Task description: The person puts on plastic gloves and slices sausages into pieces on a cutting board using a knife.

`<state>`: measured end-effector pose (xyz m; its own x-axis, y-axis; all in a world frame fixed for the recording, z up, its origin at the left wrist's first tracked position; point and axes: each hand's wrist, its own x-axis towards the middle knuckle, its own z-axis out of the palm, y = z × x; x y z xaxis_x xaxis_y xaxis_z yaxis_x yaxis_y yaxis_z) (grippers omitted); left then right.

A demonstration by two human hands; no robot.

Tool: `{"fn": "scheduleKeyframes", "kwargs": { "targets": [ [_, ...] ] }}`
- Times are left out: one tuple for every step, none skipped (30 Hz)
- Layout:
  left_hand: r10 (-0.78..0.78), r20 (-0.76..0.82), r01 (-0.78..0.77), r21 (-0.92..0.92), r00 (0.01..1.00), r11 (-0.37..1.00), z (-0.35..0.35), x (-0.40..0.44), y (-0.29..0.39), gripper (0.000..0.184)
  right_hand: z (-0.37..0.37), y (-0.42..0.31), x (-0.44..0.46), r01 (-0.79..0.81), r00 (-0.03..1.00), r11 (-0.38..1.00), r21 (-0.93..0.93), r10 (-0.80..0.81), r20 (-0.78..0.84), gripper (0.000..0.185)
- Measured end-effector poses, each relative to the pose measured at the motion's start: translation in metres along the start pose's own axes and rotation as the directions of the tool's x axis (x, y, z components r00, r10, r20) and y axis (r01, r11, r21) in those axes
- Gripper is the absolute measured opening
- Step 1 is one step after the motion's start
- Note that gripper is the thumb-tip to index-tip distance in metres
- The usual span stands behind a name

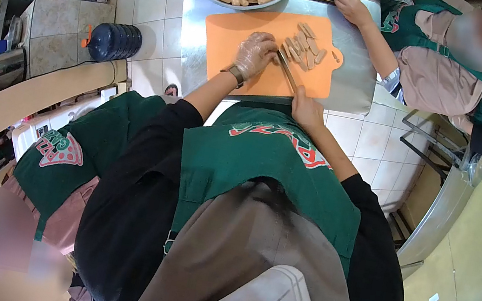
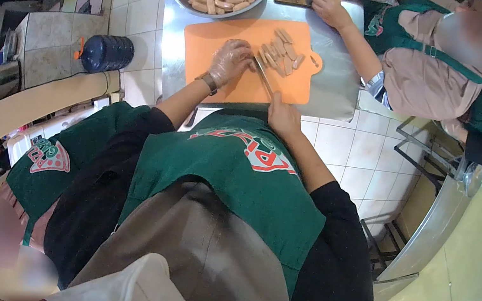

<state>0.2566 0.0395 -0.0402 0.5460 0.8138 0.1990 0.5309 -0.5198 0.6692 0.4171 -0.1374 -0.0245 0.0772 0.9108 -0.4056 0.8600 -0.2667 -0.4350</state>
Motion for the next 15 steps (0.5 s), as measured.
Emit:
{"fn": "scheduleKeyframes", "kwargs": {
  "targets": [
    [0.170, 0.068, -0.166, -0.058, 0.983, 0.984, -0.004, 0.003, -0.005, 0.014, -0.002, 0.000, 0.004, -0.004, 1.000, 1.000, 0.000, 0.004, -0.006, 0.019],
    [0.338, 0.125, -0.323, -0.123, 0.933, 0.938, -0.007, 0.005, -0.007, 0.012, -0.004, -0.001, 0.008, -0.015, 1.000, 1.000, 0.011, 0.016, -0.019, 0.019],
    [0.343, 0.127, -0.328, -0.122, 0.931, 0.937, -0.011, 0.008, -0.006, 0.012, -0.005, -0.003, 0.011, -0.026, 0.999, 0.999, 0.022, 0.026, -0.031, 0.019],
    [0.356, 0.256, -0.353, -0.062, 0.899, 0.934, -0.014, 0.012, -0.005, 0.011, -0.006, -0.004, 0.013, -0.026, 0.999, 0.999, 0.026, 0.027, -0.035, 0.019],
    [0.354, 0.382, -0.381, -0.004, 0.854, 0.924, -0.017, 0.015, -0.004, 0.009, -0.008, -0.006, 0.015, -0.026, 0.998, 0.999, 0.038, 0.028, -0.048, 0.019],
    [0.356, 0.384, -0.385, -0.002, 0.852, 0.923, -0.018, 0.015, -0.003, 0.009, -0.008, -0.008, 0.016, -0.026, 0.998, 0.998, 0.050, 0.029, -0.060, 0.019],
    [0.301, 0.361, -0.331, 0.024, 0.883, 0.943, -0.017, 0.014, -0.001, 0.008, -0.009, -0.010, 0.016, -0.026, 0.998, 0.998, 0.053, 0.030, -0.062, 0.019],
    [0.244, 0.335, -0.275, 0.047, 0.910, 0.960, -0.016, 0.012, 0.002, 0.009, -0.009, -0.012, 0.015, -0.040, 0.997, 0.997, 0.061, 0.044, -0.069, 0.019],
    [0.245, 0.336, -0.276, 0.048, 0.909, 0.960, -0.011, 0.010, 0.005, 0.009, -0.009, -0.014, 0.015, -0.052, 0.995, 0.996, 0.068, 0.057, -0.076, 0.020],
    [-0.031, 0.289, 0.032, 0.002, 0.957, 0.999, -0.004, 0.008, 0.009, 0.009, -0.008, -0.016, 0.015, -0.052, 0.995, 0.996, 0.069, 0.057, -0.076, 0.020],
    [-0.313, 0.256, 0.337, -0.056, 0.915, 0.940, 0.002, 0.005, 0.013, 0.010, -0.007, -0.018, 0.015, -0.058, 0.995, 0.995, 0.075, 0.064, -0.076, 0.020],
    [-0.315, 0.255, 0.339, -0.056, 0.914, 0.939, 0.018, -0.001, 0.002, 0.010, -0.006, -0.020, 0.015, -0.064, 0.995, 0.995, 0.081, 0.070, -0.076, 0.020],
    [-0.503, 0.384, 0.632, -0.441, 0.775, 0.637, 0.040, -0.006, -0.016, 0.010, -0.005, -0.023, 0.016, -0.062, 0.995, 0.995, 0.079, 0.068, -0.074, 0.020],
    [-0.556, 0.575, 0.743, -0.658, 0.600, 0.122, 0.052, -0.008, -0.026, 0.011, -0.005, -0.025, 0.017, -0.057, 0.996, 0.996, 0.070, 0.062, -0.066, 0.020],
    [-0.557, 0.574, 0.742, -0.660, 0.601, 0.121, 0.050, -0.008, -0.021, 0.011, -0.004, -0.026, 0.018, -0.053, 0.997, 0.997, 0.061, 0.057, -0.059, 0.020]
  ]
}}
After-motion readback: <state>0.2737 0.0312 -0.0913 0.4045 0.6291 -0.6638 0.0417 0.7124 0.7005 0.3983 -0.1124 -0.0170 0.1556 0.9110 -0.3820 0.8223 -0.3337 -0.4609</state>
